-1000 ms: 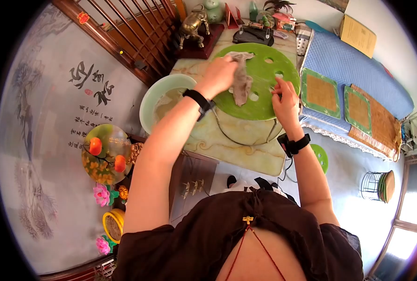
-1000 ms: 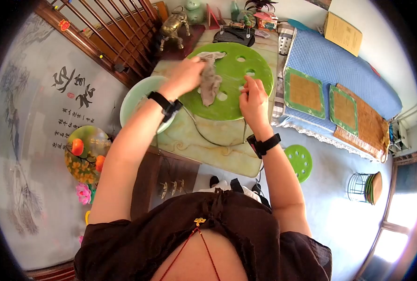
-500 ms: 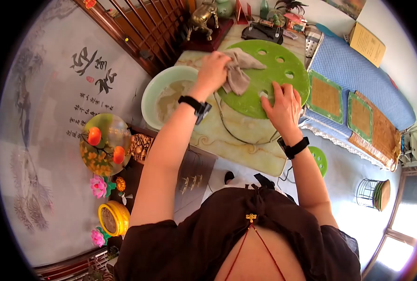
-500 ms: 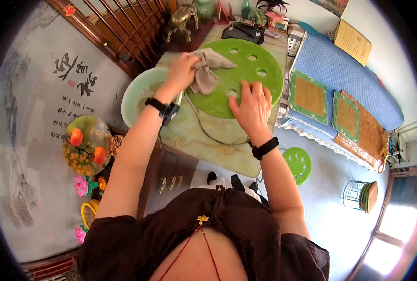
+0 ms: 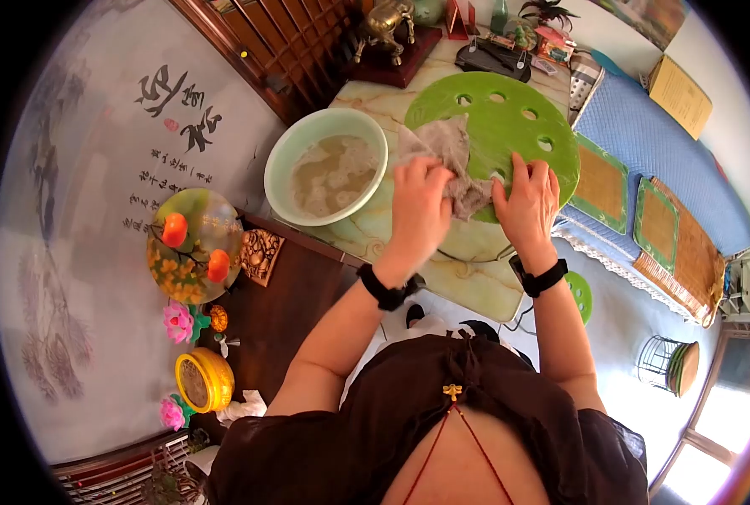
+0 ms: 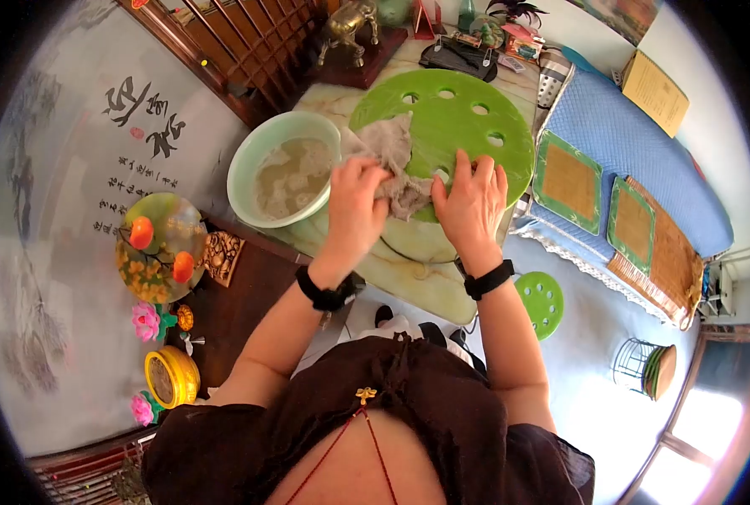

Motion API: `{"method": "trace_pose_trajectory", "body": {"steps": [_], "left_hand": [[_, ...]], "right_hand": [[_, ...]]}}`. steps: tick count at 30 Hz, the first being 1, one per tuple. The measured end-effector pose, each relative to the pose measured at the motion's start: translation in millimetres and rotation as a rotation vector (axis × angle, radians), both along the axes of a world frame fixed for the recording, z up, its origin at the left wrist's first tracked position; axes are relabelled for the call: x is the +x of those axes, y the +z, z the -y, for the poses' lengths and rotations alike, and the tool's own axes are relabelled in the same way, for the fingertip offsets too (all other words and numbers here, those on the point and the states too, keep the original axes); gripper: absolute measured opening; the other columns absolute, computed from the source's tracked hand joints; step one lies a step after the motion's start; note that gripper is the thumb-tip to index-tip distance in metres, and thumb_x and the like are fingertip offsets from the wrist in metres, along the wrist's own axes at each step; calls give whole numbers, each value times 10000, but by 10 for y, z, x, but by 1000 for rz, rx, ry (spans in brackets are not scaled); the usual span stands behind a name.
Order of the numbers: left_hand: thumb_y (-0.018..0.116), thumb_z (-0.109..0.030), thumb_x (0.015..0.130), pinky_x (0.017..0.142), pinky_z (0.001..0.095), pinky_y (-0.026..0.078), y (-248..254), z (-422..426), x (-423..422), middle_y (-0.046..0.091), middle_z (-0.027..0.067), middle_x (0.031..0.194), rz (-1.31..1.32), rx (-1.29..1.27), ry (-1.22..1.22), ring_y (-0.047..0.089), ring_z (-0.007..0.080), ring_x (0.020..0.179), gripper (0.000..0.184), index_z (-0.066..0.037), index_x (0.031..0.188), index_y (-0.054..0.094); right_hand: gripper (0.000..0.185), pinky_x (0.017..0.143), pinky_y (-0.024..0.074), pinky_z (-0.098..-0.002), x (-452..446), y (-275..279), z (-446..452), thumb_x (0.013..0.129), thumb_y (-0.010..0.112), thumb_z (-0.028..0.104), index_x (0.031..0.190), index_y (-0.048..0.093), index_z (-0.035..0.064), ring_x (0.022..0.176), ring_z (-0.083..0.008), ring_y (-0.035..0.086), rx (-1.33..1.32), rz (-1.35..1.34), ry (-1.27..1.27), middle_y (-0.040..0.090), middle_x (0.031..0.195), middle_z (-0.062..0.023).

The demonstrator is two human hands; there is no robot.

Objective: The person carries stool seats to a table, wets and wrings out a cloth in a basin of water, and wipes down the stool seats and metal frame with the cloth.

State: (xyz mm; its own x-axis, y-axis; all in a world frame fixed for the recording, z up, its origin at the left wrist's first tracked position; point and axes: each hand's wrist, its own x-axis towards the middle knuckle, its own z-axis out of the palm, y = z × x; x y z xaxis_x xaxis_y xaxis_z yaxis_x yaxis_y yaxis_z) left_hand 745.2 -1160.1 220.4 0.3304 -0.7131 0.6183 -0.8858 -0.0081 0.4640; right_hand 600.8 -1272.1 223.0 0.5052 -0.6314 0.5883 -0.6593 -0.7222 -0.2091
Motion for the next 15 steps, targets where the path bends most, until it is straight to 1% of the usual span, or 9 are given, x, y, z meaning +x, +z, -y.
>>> {"method": "trace_pose_trajectory", "body": {"steps": [2,4,6,8,9,11,12,14,15], "left_hand": [[616,54,659,832,427,431,-54,118,152,553,157,1059,-38,22,9,509,378,990,328,-41,972,625],[638,34,654,860,421,400,-140,432,531,560,135,1038,-21,-36,5,500,349,987,302,-42,945,622],[639,7,690,859,438,416,-162,728,887,577,149,1008,-35,-3,48,520,355,990,258,-28,945,635],[660,-51,737,835,427,455,-223,1028,1315,618,167,1006,-228,119,-37,566,352,989,257,-13,990,641],[660,-51,737,835,427,455,-156,1055,1356,618,167,1006,-224,115,-42,566,352,989,257,-13,990,641],[681,-106,764,795,385,490,-51,1063,1388,653,173,1021,-452,322,-77,618,317,956,316,16,1051,628],[681,-106,764,795,385,490,-34,1035,1373,653,173,1021,-453,323,-76,618,317,956,316,16,1051,628],[693,-124,764,757,350,501,-74,1004,1401,674,167,1021,-573,313,-114,652,268,904,355,25,1079,624],[693,-124,764,757,350,501,-97,995,1402,674,167,1021,-575,309,-114,652,268,904,355,25,1079,624]], "right_hand": [[437,951,382,-418,-8,-15,-17,763,673,265,1130,614,34,930,-285,550,9,-18,-14,538,961,-143],[438,945,381,-424,-9,-39,30,765,669,273,1129,615,35,925,-288,556,-42,-4,-13,541,948,-138],[439,951,377,-429,-4,-65,80,769,665,279,1136,615,43,917,-293,566,-39,2,-2,550,939,-134],[440,958,373,-435,-20,-57,92,773,661,284,1143,615,51,908,-299,575,-27,4,6,559,931,-131],[435,965,372,-442,0,-19,105,783,655,290,1149,614,58,895,-306,585,9,-33,-13,569,918,-139],[431,971,370,-449,32,-4,112,793,649,295,1155,612,65,882,-314,595,50,-73,-33,580,906,-146],[429,973,372,-456,61,-8,128,797,653,293,1161,610,70,874,-319,600,46,-84,-47,586,900,-163],[428,974,373,-462,115,-22,169,802,656,291,1167,608,74,867,-323,605,39,-93,-56,593,895,-179],[432,965,381,-465,118,-36,200,794,668,281,1168,608,74,863,-330,608,52,-101,-53,598,891,-189]]}}
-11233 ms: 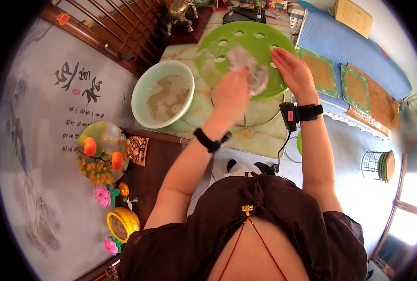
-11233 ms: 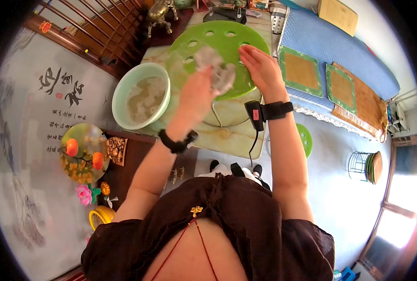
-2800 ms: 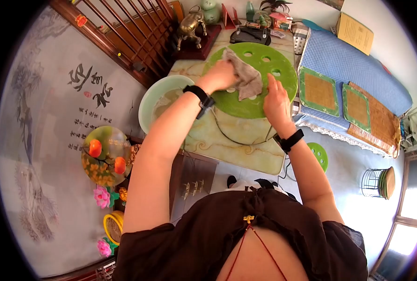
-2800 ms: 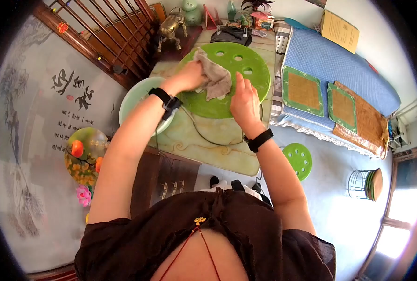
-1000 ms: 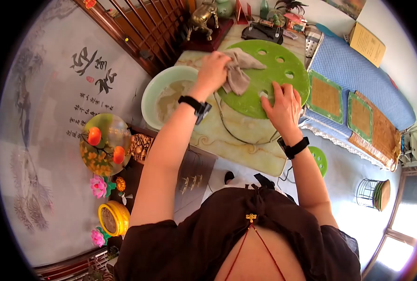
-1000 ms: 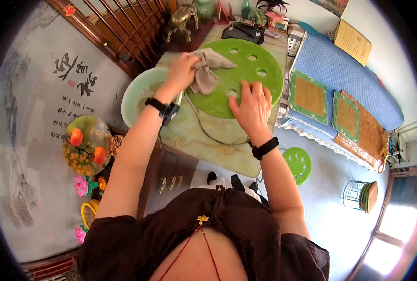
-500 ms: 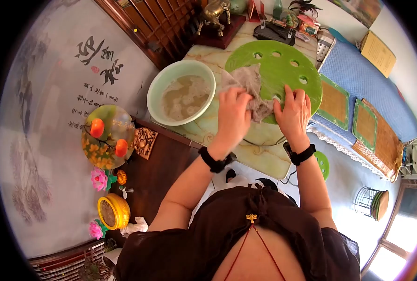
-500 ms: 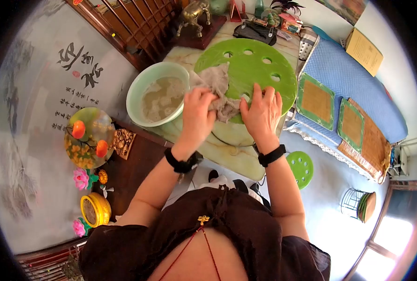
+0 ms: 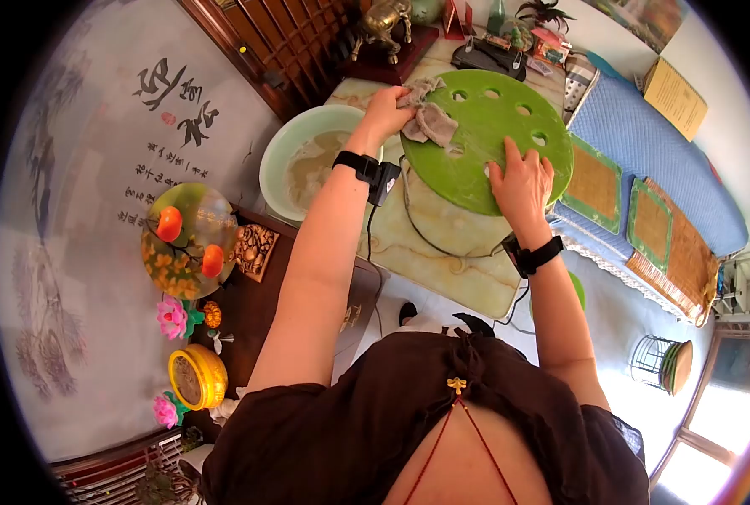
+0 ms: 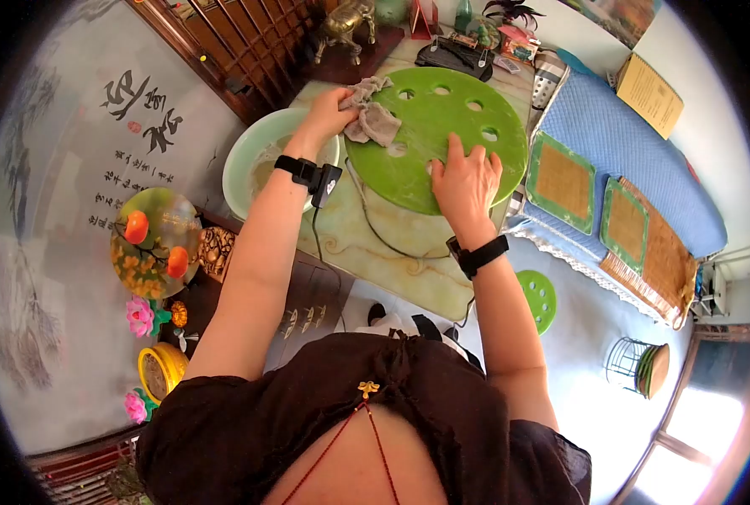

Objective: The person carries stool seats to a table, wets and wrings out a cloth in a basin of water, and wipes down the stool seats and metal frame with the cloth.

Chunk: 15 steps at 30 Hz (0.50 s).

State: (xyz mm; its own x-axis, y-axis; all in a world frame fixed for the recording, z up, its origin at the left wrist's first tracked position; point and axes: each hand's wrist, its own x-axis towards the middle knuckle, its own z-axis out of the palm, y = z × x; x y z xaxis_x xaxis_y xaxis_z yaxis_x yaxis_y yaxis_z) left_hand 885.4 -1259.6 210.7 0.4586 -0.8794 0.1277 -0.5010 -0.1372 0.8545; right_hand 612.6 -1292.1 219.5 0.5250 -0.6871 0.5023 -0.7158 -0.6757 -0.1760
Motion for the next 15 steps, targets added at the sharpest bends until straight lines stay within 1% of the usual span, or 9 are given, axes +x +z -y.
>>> {"method": "trace_pose_trajectory", "body": {"steps": [3,5,6,8,9,11,12,14,15], "left_hand": [[690,-119,766,745,348,502,-94,-28,-39,679,150,1012,1,-129,13,655,249,874,352,30,1079,625],[648,-58,803,701,307,491,-5,-151,-150,664,79,994,-57,-71,38,619,158,833,328,37,1114,601],[648,-58,803,701,307,491,-46,-179,-182,664,79,994,-57,-72,37,619,158,833,328,37,1114,601],[689,-87,738,750,369,498,-211,-234,-270,675,178,955,-101,-224,139,647,294,870,324,20,1039,633],[689,-87,738,750,369,498,-251,-262,-325,675,178,955,-108,-219,133,647,294,870,324,20,1039,633],[663,-49,721,786,414,472,-201,-376,-501,643,155,947,52,-215,234,592,340,912,289,-7,1006,640],[663,-49,721,786,414,472,-175,-428,-607,643,155,947,49,-214,226,592,340,912,289,-7,1006,640],[648,-22,688,807,444,436,-102,-551,-847,585,119,963,570,-325,309,521,348,955,258,-42,945,641],[648,-22,688,807,444,436,-53,-597,-995,585,119,963,570,-326,309,521,348,955,258,-42,945,641]], "right_hand": [[448,938,402,-462,-15,18,152,769,690,254,1172,606,77,860,-339,614,24,-35,21,613,885,-203],[461,920,416,-456,-1,58,308,753,701,237,1176,605,81,861,-341,618,37,-56,40,622,883,-207],[466,895,430,-448,-2,85,391,744,704,227,1177,606,87,865,-341,623,82,-96,72,628,877,-212],[463,834,463,-439,-21,75,589,721,712,220,1162,624,111,881,-350,629,114,-118,143,641,874,-199],[463,834,463,-439,-27,52,707,721,712,220,1162,624,111,881,-350,629,119,-123,136,641,874,-199],[443,828,469,-445,-32,57,868,716,711,228,1142,644,125,893,-365,623,123,-87,284,645,886,-173],[452,835,469,-446,-28,56,921,717,708,234,1152,648,130,908,-370,613,169,-77,300,641,921,-166],[459,839,469,-445,-21,61,910,720,706,231,1164,645,133,919,-370,610,201,-70,280,634,940,-174],[467,844,468,-444,-4,67,901,724,704,228,1177,642,136,929,-370,606,229,-62,270,628,958,-183]]}}
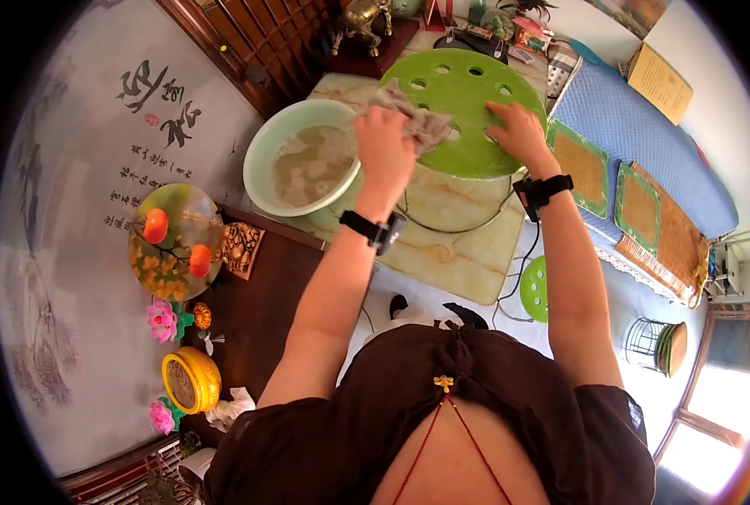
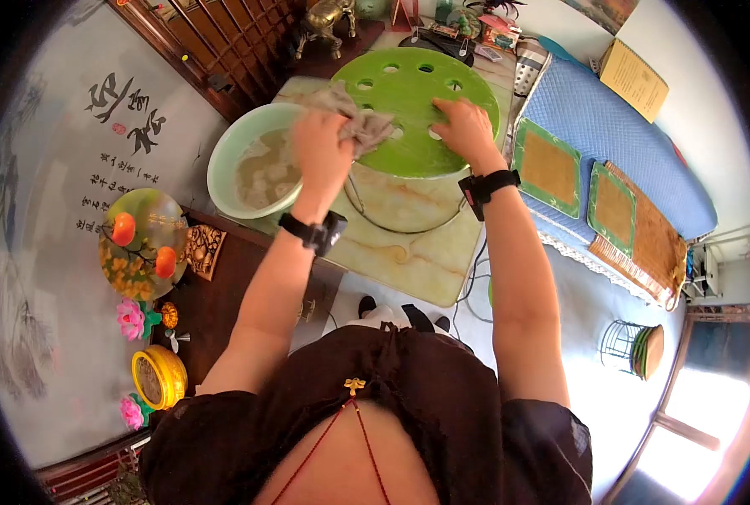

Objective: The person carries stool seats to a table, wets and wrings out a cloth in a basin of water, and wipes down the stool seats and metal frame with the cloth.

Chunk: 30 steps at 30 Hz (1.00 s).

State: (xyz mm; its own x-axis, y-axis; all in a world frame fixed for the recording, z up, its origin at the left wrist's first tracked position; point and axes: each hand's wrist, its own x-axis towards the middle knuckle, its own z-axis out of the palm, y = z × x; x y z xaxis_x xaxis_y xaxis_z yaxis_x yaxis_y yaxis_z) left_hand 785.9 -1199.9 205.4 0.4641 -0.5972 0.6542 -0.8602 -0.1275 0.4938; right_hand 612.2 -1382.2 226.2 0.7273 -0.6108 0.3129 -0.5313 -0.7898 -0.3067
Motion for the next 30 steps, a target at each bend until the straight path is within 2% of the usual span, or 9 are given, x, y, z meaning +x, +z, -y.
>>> {"method": "trace_pose_trajectory", "body": {"steps": [2,4,7,13,16,18,21,26,30], "left_hand": [[636,-13,658,853,439,411,116,-20,-388,549,113,982,89,103,-52,484,336,981,256,-56,910,614],[662,-17,635,851,411,420,-8,132,-717,541,106,1018,128,32,-169,474,336,1003,259,-71,883,611],[670,-12,626,857,400,427,93,200,-1055,546,103,1025,43,18,-281,481,326,1002,291,-66,906,606],[662,-15,649,848,412,428,27,25,-574,566,99,1031,9,1,-262,510,321,1002,246,-60,885,607],[645,-11,675,858,432,424,-62,-15,-60,564,110,1040,77,27,-173,510,340,987,211,-57,873,587],[613,18,669,855,435,424,-71,-20,146,574,114,1050,-60,7,-195,506,344,997,211,-50,866,576],[607,31,653,856,436,427,-44,-34,-130,583,112,1058,96,-70,-225,514,338,991,230,-53,866,584],[598,51,628,856,399,456,8,121,-975,599,89,1068,50,-68,-357,544,309,1019,270,-63,872,613],[609,48,653,871,405,455,46,95,-913,591,78,1082,13,-60,-439,542,307,1034,268,-66,896,607]], "right_hand": [[460,845,468,-444,9,0,-47,735,696,224,1183,640,140,929,-372,603,-4,-4,-8,624,969,-183],[453,847,468,-444,3,-17,-54,745,687,219,1189,638,143,930,-375,600,-8,-8,-17,620,979,-183],[451,868,458,-439,-35,-82,-39,772,665,208,1216,619,146,951,-372,588,-43,-1,-7,611,979,-175],[384,918,420,-429,-128,-134,-91,852,528,204,1224,589,129,991,-330,558,-100,97,61,573,962,-143],[373,931,414,-429,-130,-175,-86,859,523,201,1220,591,137,996,-325,560,-137,118,69,573,964,-138],[369,933,414,-429,-112,-183,-112,861,522,199,1218,590,138,999,-324,560,-166,116,47,573,965,-136],[369,940,411,-428,-103,-181,-125,866,522,195,1225,582,137,1017,-323,554,-197,103,29,571,976,-133],[396,952,399,-424,-129,-211,-102,865,530,187,1257,557,141,1059,-326,532,-213,75,31,563,1010,-131],[438,950,395,-415,-146,-199,-49,826,549,168,1263,557,132,1056,-321,534,-178,90,106,565,1020,-131]]}}
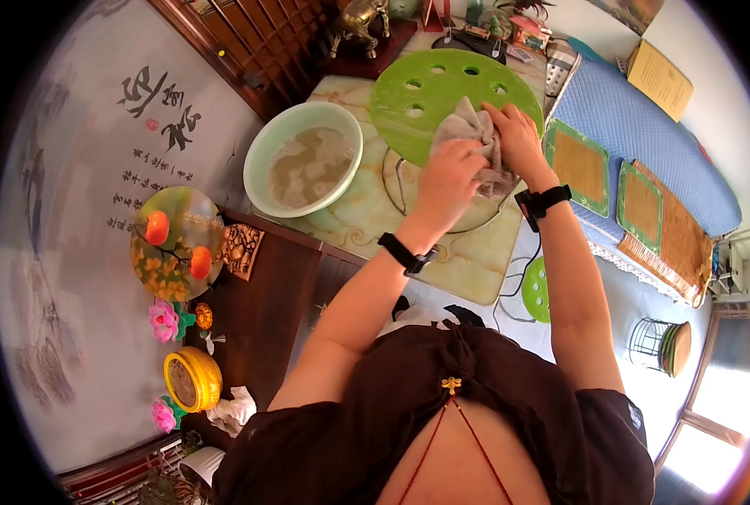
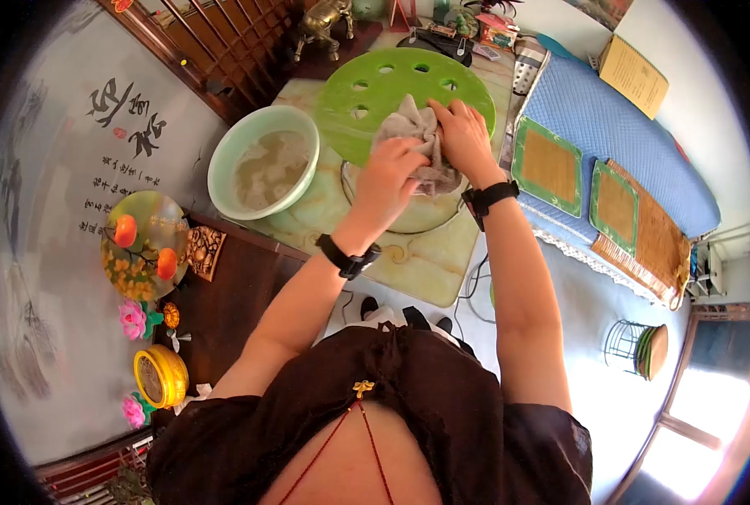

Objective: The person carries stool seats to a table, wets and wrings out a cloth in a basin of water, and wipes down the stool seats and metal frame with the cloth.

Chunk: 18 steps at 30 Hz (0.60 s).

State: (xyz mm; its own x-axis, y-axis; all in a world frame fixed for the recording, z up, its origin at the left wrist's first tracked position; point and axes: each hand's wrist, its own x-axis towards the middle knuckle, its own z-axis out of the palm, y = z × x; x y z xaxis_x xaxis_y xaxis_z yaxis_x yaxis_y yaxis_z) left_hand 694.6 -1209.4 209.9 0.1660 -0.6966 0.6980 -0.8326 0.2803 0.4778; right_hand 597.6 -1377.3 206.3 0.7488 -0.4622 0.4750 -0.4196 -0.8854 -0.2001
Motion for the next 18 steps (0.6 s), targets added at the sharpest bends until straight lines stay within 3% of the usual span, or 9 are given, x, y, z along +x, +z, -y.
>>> {"method": "trace_pose_trajectory", "body": {"steps": [3,5,9,11,13,18], "left_hand": [[611,46,679,896,423,446,-7,-156,316,587,105,1122,-101,101,32,534,336,1063,258,-59,915,610],[601,40,711,913,435,437,-109,-144,651,573,145,1179,-71,43,225,522,369,1090,247,-44,943,606],[606,4,764,916,432,435,-217,240,1352,565,189,1203,-106,-35,259,514,383,1121,243,-20,1006,603],[615,-19,782,913,426,435,-180,314,1407,572,202,1189,-139,-61,308,516,382,1124,241,-9,1022,603],[627,-32,788,829,453,439,-148,343,1391,591,194,1060,-432,34,418,552,398,962,190,4,970,585],[616,-40,817,842,450,425,-192,11,955,553,227,1092,-326,73,472,528,398,1005,268,25,1065,538]], "right_hand": [[430,939,402,-414,30,2,-28,809,541,160,1236,579,120,1016,-319,549,42,18,-42,571,996,-133],[417,931,409,-415,28,13,-55,806,527,160,1216,593,115,983,-321,559,23,37,-67,573,976,-134],[417,929,412,-419,27,18,-57,810,525,164,1219,589,114,977,-321,559,1,35,-50,573,980,-133],[414,938,409,-414,25,35,-59,811,526,166,1218,590,115,990,-322,559,6,24,-70,573,981,-131],[413,943,408,-411,22,33,-73,812,525,165,1217,590,120,998,-320,559,-7,30,-81,573,981,-129],[438,924,417,-409,43,34,-131,819,507,147,1252,566,124,981,-302,548,-25,21,-106,556,991,-117]]}}
